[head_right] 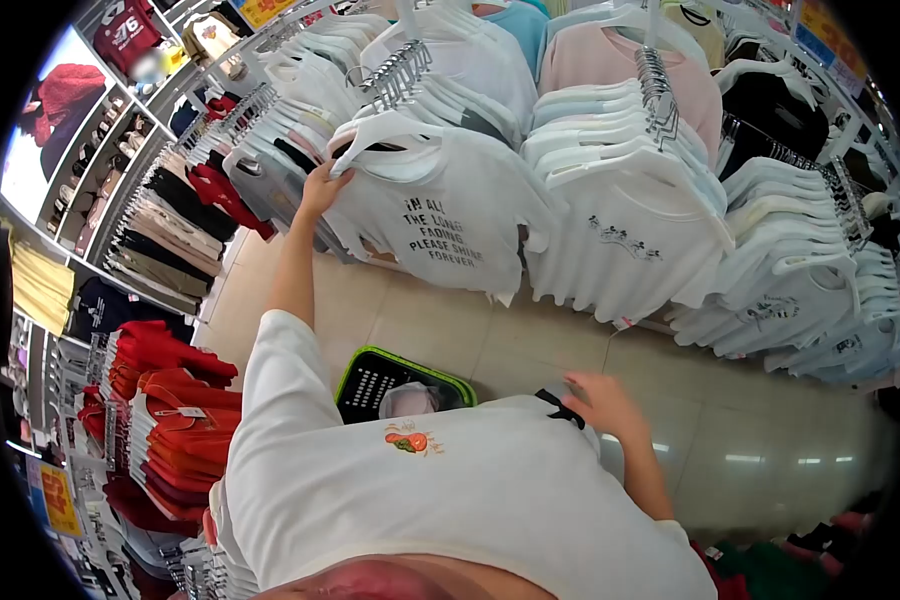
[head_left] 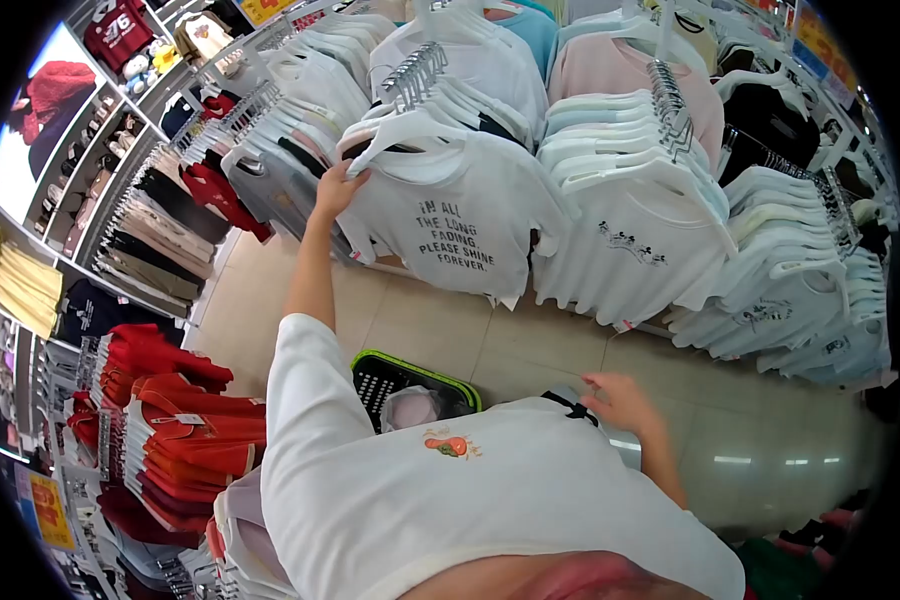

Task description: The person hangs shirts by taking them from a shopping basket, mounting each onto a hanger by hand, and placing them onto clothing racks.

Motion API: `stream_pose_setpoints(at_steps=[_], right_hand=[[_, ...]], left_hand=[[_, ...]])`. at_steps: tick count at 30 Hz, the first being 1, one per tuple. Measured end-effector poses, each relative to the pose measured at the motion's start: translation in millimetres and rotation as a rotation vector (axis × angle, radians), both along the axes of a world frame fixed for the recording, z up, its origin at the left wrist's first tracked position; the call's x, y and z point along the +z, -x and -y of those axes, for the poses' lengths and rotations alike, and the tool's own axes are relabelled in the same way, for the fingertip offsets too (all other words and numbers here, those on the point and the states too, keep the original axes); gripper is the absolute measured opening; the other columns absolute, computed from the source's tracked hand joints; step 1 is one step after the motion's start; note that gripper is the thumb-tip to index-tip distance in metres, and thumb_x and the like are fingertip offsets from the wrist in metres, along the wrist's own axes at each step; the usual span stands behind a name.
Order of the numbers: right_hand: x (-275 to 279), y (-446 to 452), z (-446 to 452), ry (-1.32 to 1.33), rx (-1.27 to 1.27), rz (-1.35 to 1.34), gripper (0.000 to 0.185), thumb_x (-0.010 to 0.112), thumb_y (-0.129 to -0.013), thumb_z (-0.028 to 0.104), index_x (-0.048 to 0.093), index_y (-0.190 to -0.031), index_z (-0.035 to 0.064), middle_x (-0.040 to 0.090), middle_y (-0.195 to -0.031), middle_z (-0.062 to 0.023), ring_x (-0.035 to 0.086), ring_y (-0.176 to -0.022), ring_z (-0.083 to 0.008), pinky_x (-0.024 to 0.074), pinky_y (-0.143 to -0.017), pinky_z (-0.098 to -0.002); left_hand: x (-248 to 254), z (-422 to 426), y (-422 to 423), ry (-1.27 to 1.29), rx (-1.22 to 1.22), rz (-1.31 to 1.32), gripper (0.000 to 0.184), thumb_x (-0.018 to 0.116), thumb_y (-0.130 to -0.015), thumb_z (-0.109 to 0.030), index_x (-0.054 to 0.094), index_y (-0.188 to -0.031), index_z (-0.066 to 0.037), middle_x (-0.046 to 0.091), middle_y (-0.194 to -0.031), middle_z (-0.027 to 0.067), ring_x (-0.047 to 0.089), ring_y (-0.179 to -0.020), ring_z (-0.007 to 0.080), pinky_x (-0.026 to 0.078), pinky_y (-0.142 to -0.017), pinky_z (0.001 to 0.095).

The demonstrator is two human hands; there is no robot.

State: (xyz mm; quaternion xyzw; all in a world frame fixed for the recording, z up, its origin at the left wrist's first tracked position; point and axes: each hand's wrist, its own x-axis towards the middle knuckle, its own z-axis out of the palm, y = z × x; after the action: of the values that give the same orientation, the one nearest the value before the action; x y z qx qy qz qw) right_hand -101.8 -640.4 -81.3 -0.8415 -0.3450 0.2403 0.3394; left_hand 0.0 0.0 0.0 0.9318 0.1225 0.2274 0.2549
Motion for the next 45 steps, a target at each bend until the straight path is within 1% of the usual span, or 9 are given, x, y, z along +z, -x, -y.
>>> stream_pose_setpoints(at_steps=[5, 11, 12, 16, 20, 23, 32, 38, 45], right_hand=[[-3, 21, 13, 0.007, -0.108, -0.06, 0.044, 0.067, -0.089, 0.028, 0.06, -0.123, 0.0008, 0.066, -0.116, -0.0188, 0.066, -0.098, -0.0348, 0.0519, -0.085, -0.0417], [-8, 33, 9, 0.025, -0.151, -0.108, 0.045, 0.066, -0.09, 0.029, 0.059, -0.123, 0.0006, 0.066, -0.115, -0.0186, 0.065, -0.098, -0.0366, 0.0514, -0.084, -0.0421], [-11, 32, 9, 0.024, -0.146, -0.093, 0.045, 0.066, -0.09, 0.029, 0.059, -0.123, 0.0006, 0.066, -0.116, -0.0186, 0.064, -0.099, -0.0369, 0.0511, -0.085, -0.0422], [-31, 33, 6, 0.029, -0.113, -0.073, 0.044, 0.066, -0.091, 0.029, 0.058, -0.124, 0.0011, 0.065, -0.118, -0.0187, 0.062, -0.102, -0.0381, 0.05, -0.086, -0.043], [-37, 36, 1, 0.08, -0.078, -0.108, 0.042, 0.066, -0.091, 0.028, 0.059, -0.124, 0.0022, 0.065, -0.118, -0.0187, 0.062, -0.103, -0.039, 0.0496, -0.087, -0.0435], [-39, 38, -2, 0.157, -0.036, -0.143, 0.04, 0.066, -0.091, 0.026, 0.059, -0.123, 0.0029, 0.065, -0.117, -0.0188, 0.061, -0.105, -0.039, 0.0491, -0.088, -0.0435], [-32, -8, -40, 0.094, 0.161, 0.186, 0.045, 0.068, -0.089, 0.017, 0.056, -0.13, 0.0025, 0.061, -0.128, -0.0191, 0.059, -0.115, -0.0356, 0.0473, -0.096, -0.0424], [4, -62, -118, -0.007, 0.203, 0.416, 0.076, 0.071, -0.088, 0.021, 0.031, -0.152, 0.0068, 0.025, -0.158, -0.0238, 0.025, -0.145, -0.0415, 0.0234, -0.117, -0.0473], [16, -167, -214, -0.061, 0.288, 0.957, 0.087, 0.07, -0.086, 0.043, 0.028, -0.154, 0.0093, 0.017, -0.158, -0.0298, 0.019, -0.144, -0.0477, 0.0155, -0.116, -0.0562]], left_hand=[[-33, -8, -10, 0.037, -0.061, -0.063, 0.031, 0.07, -0.087, -0.037, 0.066, -0.094, -0.008, 0.064, -0.077, 0.0145, 0.066, -0.078, 0.0319, 0.047, -0.071, 0.0414], [-50, 6, -14, -0.332, 0.369, 0.034, 0.076, 0.083, -0.073, -0.034, 0.047, -0.139, -0.021, 0.049, -0.139, 0.0169, 0.043, -0.133, 0.0334, 0.035, -0.104, 0.0512], [-50, 8, -14, -0.115, 0.405, -0.021, 0.107, 0.087, -0.066, -0.033, 0.025, -0.152, -0.023, 0.021, -0.157, 0.0199, 0.019, -0.146, 0.0378, 0.02, -0.113, 0.0574], [-151, 23, 11, 0.156, 0.672, 0.067, 0.098, 0.08, -0.068, -0.03, 0.029, -0.149, -0.008, 0.025, -0.155, 0.0238, 0.031, -0.141, 0.0398, 0.032, -0.111, 0.0523], [-365, 75, 121, 0.523, 0.38, -0.485, 0.06, 0.074, -0.077, -0.03, 0.058, -0.128, -0.004, 0.06, -0.128, 0.0227, 0.055, -0.122, 0.037, 0.045, -0.102, 0.0427], [-473, 172, 280, 0.09, -0.459, -0.986, 0.044, 0.071, -0.079, -0.033, 0.068, -0.114, -0.007, 0.064, -0.123, 0.0181, 0.062, -0.11, 0.0368, 0.05, -0.094, 0.0461], [-487, 328, 496, 0.805, 0.187, -1.358, 0.037, 0.07, -0.077, -0.028, 0.07, -0.108, -0.008, 0.068, -0.112, 0.0174, 0.065, -0.101, 0.0354, 0.052, -0.089, 0.0458], [-512, 367, 455, 0.79, 0.262, -1.013, 0.032, 0.069, -0.076, -0.026, 0.071, -0.103, -0.009, 0.07, -0.105, 0.017, 0.067, -0.095, 0.0345, 0.053, -0.085, 0.0456], [-459, 303, 368, 0.97, 0.701, -0.561, 0.036, 0.066, -0.079, -0.033, 0.072, -0.106, -0.009, 0.068, -0.115, 0.0192, 0.064, -0.107, 0.0383, 0.05, -0.094, 0.0431]])
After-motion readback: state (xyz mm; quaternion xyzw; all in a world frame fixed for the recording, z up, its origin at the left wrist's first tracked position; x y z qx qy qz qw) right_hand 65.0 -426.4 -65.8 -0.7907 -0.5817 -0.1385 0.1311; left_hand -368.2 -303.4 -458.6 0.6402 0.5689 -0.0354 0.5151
